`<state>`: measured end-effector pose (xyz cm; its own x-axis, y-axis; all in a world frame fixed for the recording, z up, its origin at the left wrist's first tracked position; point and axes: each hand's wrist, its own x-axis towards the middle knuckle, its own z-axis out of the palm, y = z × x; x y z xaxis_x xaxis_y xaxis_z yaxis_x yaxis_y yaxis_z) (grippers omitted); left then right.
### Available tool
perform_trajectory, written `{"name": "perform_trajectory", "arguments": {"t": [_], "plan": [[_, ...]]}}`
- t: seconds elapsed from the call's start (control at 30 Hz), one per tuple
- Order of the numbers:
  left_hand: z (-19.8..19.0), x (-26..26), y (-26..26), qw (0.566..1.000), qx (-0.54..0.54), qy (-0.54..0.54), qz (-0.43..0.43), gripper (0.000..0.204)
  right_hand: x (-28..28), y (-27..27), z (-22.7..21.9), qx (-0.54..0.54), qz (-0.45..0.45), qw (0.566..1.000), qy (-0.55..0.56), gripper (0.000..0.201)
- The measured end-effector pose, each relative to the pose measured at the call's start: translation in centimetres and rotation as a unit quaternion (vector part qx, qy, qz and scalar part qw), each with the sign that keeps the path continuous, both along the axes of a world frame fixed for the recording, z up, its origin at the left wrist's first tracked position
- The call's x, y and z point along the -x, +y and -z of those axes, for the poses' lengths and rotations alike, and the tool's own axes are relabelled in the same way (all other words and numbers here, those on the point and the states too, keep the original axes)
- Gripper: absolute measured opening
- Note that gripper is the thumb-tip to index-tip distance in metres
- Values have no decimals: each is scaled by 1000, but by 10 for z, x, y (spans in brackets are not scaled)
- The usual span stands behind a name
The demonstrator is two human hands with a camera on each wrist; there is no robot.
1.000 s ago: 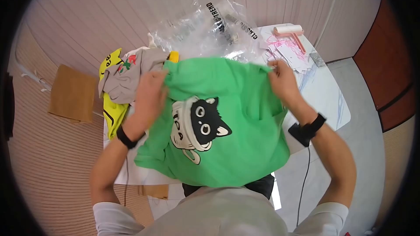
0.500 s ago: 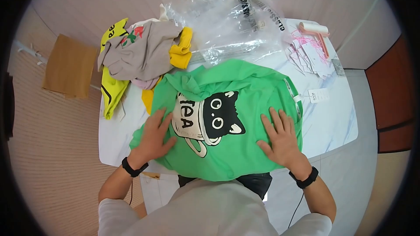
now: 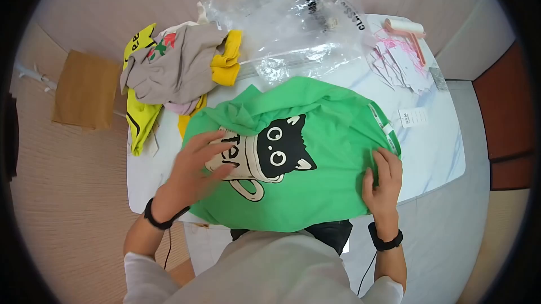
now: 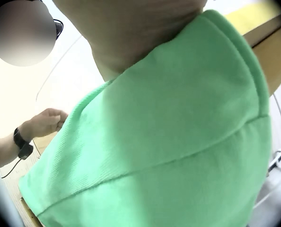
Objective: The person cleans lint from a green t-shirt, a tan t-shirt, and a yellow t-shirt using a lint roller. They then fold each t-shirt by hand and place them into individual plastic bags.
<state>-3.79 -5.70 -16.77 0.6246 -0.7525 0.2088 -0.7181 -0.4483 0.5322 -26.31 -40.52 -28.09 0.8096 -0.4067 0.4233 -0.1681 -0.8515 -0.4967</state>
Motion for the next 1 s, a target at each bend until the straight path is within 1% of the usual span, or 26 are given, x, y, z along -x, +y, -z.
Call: {"name": "perform_trajectory", "arguments": {"t": [0.07, 0.13, 0.17, 0.2, 0.27, 0.3, 0.33, 0.37, 0.4, 0.43, 0.47, 0.5, 0.6, 0.63, 0.7, 0.73, 0.77, 0.8, 0.83, 0.87, 0.9, 0.93, 0.97, 1.0], "plan": [[-7, -3, -67, 993, 35, -11, 114, 42, 11, -2, 4, -26, 42, 998, -31, 43], [3, -5, -132, 973, 72, -31, 216, 46, 28, 8, 6, -11, 81, 995, -55, 46], [9, -6, -165, 966, 72, -48, 243, 49, 35, 15, 7, -4, 102, 993, -67, 48], [16, -8, -195, 958, 72, -65, 270, 51, 42, 26, 9, 1, 152, 985, -84, 51], [38, -16, -251, 951, 45, -107, 287, 54, 59, 51, 20, 11, 251, 961, -117, 57], [51, -19, -271, 947, 32, -128, 294, 55, 73, 62, 34, -24, 295, 950, -96, 64], [68, -23, -283, 945, 23, -148, 290, 52, 81, 73, 46, -123, 317, 931, -131, 63], [85, -31, -294, 943, 12, -169, 287, 49, 85, 83, 57, -221, 335, 900, -168, 62], [91, -35, -303, 940, 2, -190, 282, 46, 88, 89, 64, -316, 347, 859, -206, 61], [87, -36, -307, 940, -48, -178, 288, 41, 97, 88, 70, -443, 292, 824, -198, 57], [83, -38, -307, 937, -101, -166, 292, 37, 109, 83, 77, -562, 228, 773, -188, 53], [79, -39, -308, 931, -155, -156, 291, 34, 117, 81, 83, -668, 153, 706, -176, 49], [73, -38, -300, 944, -93, -97, 303, 25, 118, 77, 73, -693, 147, 681, -185, 34], [68, -38, -297, 943, -66, -101, 311, 23, 124, 70, 64, -679, 171, 699, -144, 21], [51, -37, -287, 943, -5, -107, 316, 20, 142, 46, 74, -532, 180, 818, -127, 11], [38, -33, -283, 935, 22, -124, 330, 19, 156, 29, 77, -434, 217, 869, -98, 5], [21, -26, -281, 928, 49, -141, 342, 17, 171, 8, 68, -317, 231, 917, -67, 7], [5, -17, -279, 919, 75, -158, 352, 16, 190, -16, 65, -226, 260, 937, -65, 7], [-9, -5, -280, 908, 121, -160, 367, 17, 206, -41, 58, -129, 284, 948, -65, 8], [-24, 10, -284, 895, 168, -166, 378, 18, 216, -64, 30, -146, 320, 933, -79, 9], [-39, 30, -286, 897, 199, -170, 356, 20, 237, -100, 14, -155, 329, 927, -95, 13], [-54, 52, -287, 898, 229, -175, 331, 22, 281, -155, 11, -185, 330, 922, -83, 19], [-68, 72, -288, 886, 285, -174, 322, 24, 305, -201, -11, -150, 353, 917, -109, 25], [-74, 94, -291, 885, 306, -156, 314, 22, 336, -252, -31, -155, 373, 904, -140, 30]]}}
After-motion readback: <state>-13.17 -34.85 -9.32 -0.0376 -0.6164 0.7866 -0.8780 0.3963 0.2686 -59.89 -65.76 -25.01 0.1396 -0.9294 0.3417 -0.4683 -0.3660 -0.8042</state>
